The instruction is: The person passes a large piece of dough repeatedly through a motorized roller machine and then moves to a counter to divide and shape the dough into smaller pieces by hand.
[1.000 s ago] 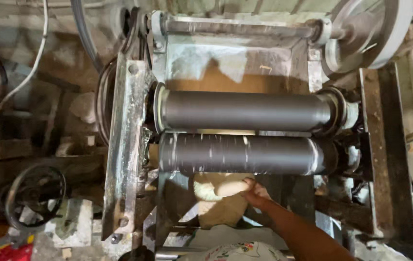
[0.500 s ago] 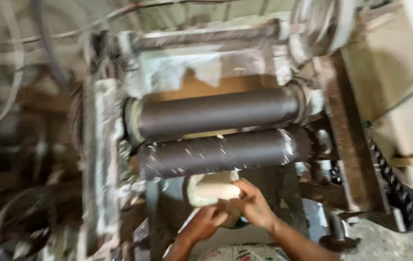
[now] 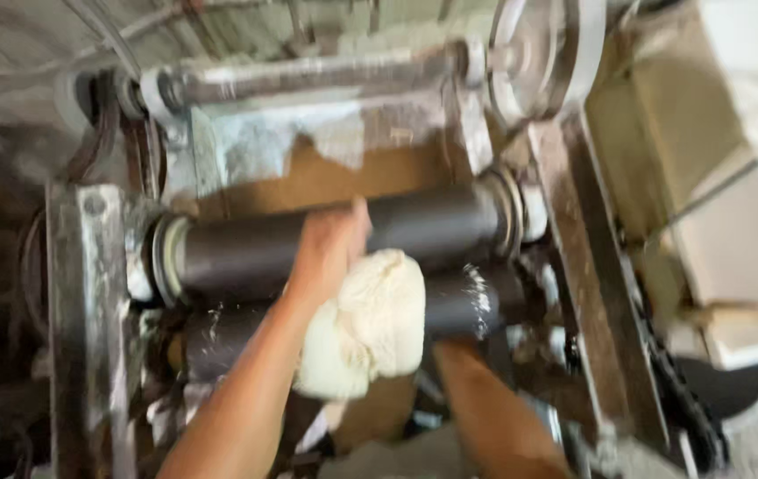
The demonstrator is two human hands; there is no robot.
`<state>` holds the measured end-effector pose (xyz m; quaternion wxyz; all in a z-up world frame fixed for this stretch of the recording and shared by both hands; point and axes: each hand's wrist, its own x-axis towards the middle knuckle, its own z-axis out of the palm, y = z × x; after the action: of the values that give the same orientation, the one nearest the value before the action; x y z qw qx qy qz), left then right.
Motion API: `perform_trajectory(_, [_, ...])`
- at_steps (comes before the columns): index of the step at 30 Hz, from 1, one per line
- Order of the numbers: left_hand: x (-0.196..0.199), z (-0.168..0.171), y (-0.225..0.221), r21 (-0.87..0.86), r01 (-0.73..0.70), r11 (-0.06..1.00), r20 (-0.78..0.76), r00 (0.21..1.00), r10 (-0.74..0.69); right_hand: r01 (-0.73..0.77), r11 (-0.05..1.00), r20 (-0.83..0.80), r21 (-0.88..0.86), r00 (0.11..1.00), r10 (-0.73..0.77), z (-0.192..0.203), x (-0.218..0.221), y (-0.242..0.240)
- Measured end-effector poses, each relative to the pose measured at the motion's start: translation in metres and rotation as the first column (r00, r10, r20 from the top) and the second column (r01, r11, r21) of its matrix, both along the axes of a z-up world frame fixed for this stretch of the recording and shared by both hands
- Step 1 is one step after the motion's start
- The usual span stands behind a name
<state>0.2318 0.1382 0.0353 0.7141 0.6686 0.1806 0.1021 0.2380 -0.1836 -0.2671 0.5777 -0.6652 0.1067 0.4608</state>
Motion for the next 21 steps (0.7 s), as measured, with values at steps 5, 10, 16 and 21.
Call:
perform_trajectory(5, [-0.18,0.002,-0.024,-0.406,0.722,0.561,-0.092,0.578,-0.811,-0.176,0.984,-0.054,-0.04,0.983,0.174,-0.022,0.006,0.061])
perform_trajectory(10, [-0.262,-0.204,-0.028,-0.327,0.306,0.894,-0.421,0.8,-0.428,-0.219,0.973,-0.003,0.071,0.975,0.22,-0.025,0.005,0.101])
perform_trajectory(16, [-0.213,-0.31,-0.03,-0.172,-0.008,0.985,-0.444,0.893,-0.07,-0.23,0.964,0.127,0.129,0.968,0.214,0.005,0.0,0.099])
perform_trajectory(21, [-0.197,-0.296,-0.039,-0.11,-0.098,0.989,-0.396,0.917,0.047,-0.349,0.936,0.286,0.034,0.901,0.326,0.053,-0.002,0.076])
